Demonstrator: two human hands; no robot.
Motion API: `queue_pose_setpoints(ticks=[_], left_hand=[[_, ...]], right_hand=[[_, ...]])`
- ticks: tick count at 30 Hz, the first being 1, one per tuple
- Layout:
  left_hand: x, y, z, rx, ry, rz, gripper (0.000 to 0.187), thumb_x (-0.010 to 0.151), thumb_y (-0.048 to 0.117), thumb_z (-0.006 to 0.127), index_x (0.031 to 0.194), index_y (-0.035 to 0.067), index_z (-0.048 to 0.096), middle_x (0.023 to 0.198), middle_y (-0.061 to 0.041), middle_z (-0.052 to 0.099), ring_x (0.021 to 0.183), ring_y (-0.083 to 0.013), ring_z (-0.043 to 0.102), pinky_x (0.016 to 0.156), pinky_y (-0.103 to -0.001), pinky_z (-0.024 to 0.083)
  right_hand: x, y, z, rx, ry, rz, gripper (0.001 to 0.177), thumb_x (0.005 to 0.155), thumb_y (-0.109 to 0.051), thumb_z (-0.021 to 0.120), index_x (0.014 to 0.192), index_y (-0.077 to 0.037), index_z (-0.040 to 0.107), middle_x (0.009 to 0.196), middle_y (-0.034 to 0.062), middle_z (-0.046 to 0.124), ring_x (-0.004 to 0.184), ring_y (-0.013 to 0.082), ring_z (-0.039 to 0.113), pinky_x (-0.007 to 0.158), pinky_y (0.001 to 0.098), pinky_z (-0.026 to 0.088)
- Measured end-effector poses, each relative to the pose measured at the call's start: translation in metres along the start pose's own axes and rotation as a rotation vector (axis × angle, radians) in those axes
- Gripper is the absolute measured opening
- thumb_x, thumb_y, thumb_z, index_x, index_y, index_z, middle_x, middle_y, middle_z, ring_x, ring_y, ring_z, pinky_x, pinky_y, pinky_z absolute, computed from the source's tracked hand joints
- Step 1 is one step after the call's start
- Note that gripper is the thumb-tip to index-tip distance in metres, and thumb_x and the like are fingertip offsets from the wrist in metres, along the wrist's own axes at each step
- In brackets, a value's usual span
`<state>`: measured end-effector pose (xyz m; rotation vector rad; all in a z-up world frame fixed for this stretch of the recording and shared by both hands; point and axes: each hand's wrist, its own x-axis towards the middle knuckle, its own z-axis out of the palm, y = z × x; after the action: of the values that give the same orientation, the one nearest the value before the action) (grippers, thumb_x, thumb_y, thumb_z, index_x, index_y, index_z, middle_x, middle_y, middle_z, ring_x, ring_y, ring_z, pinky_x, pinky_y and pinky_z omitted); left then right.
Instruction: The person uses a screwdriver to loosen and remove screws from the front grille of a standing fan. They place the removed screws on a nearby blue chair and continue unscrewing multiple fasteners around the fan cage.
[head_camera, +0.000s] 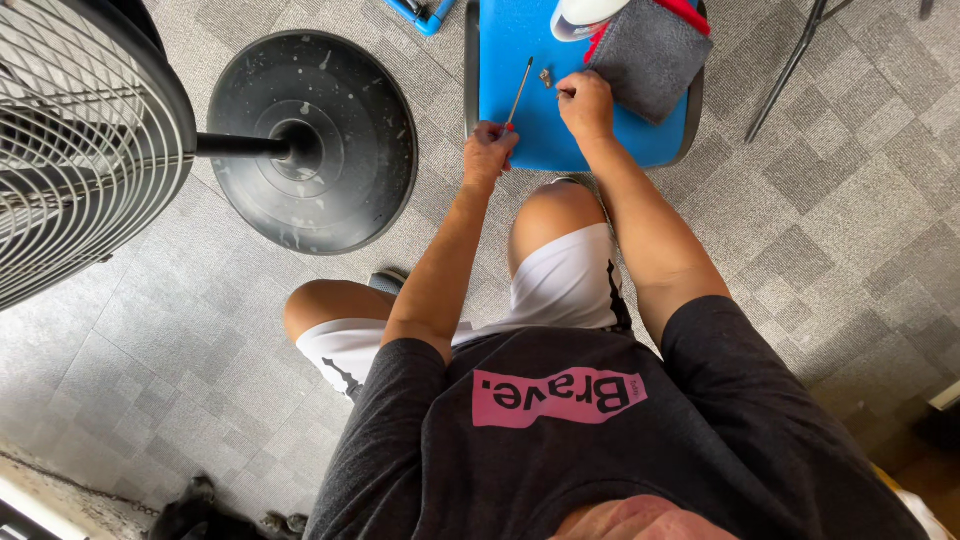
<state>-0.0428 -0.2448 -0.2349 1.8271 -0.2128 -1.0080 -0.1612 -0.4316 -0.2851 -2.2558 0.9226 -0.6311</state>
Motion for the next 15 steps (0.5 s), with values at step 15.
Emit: queue_pose_setpoints(ticks=[15], left_hand=[[-0.005, 0.012, 0.007, 0.082, 0.044, -0.014, 0.031, 0.077, 0.021, 0.077, 0.098, 0.001, 0.068, 0.066, -0.005, 0.067, 0.043, -0.013, 0.06, 0.042, -0.029, 0.052]], right_hand=[[-0.004, -0.004, -0.01, -0.042, -0.021, -0.082, 0.023, 0.08, 0.004, 0.074, 0.099, -0.009, 0.077, 0.095, 0.0099, 0.067, 0.09, 0.0312, 0.066, 0.08, 0.0436, 0.054]])
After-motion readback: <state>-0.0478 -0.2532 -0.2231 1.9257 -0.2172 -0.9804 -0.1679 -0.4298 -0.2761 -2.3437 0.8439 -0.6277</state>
